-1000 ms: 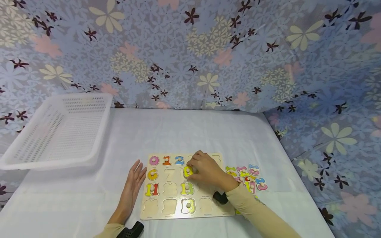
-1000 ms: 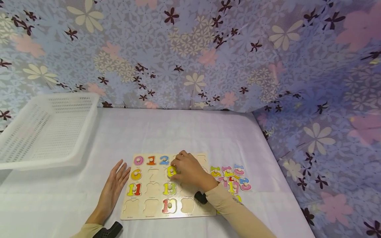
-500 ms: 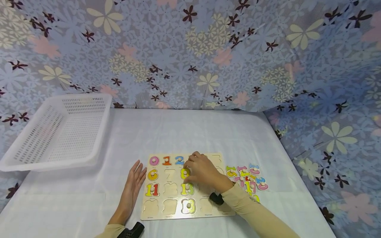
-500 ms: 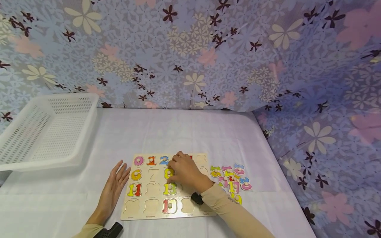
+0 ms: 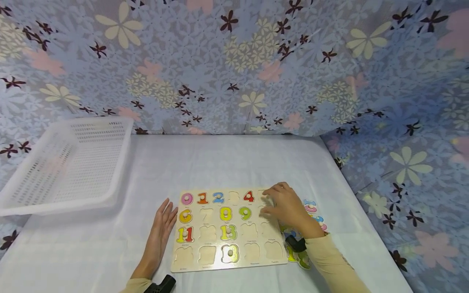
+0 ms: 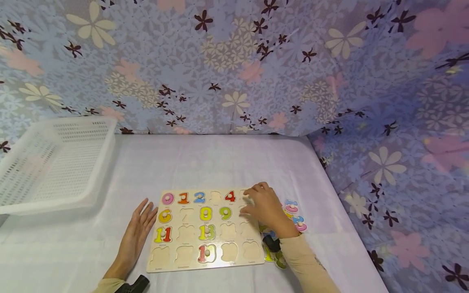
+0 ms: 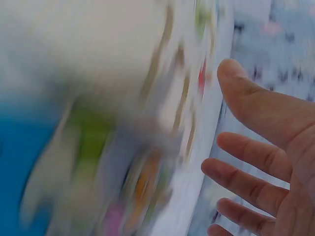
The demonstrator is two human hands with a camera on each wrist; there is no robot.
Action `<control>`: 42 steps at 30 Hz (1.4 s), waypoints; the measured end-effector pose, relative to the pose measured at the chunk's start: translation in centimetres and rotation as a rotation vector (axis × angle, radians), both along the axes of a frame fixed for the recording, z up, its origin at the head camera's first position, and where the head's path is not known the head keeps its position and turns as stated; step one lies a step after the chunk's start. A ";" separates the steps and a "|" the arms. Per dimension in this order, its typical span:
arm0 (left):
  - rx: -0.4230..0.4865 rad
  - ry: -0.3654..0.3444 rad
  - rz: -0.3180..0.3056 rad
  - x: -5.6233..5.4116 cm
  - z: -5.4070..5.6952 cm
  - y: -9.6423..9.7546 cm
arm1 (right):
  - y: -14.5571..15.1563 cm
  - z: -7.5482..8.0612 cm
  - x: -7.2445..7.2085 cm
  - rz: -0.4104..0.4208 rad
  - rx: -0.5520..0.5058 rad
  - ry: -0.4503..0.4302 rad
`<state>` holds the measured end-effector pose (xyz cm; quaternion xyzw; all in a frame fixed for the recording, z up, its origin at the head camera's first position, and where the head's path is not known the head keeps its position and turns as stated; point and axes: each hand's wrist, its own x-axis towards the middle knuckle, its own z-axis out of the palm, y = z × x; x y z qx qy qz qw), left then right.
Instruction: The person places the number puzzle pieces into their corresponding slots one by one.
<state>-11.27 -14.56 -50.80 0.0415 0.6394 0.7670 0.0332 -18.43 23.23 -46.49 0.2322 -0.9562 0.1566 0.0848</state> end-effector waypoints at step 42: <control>-0.012 0.024 0.004 0.6 -0.6 0.6 | 5.3 0.7 0.5 -0.036 -0.026 -0.027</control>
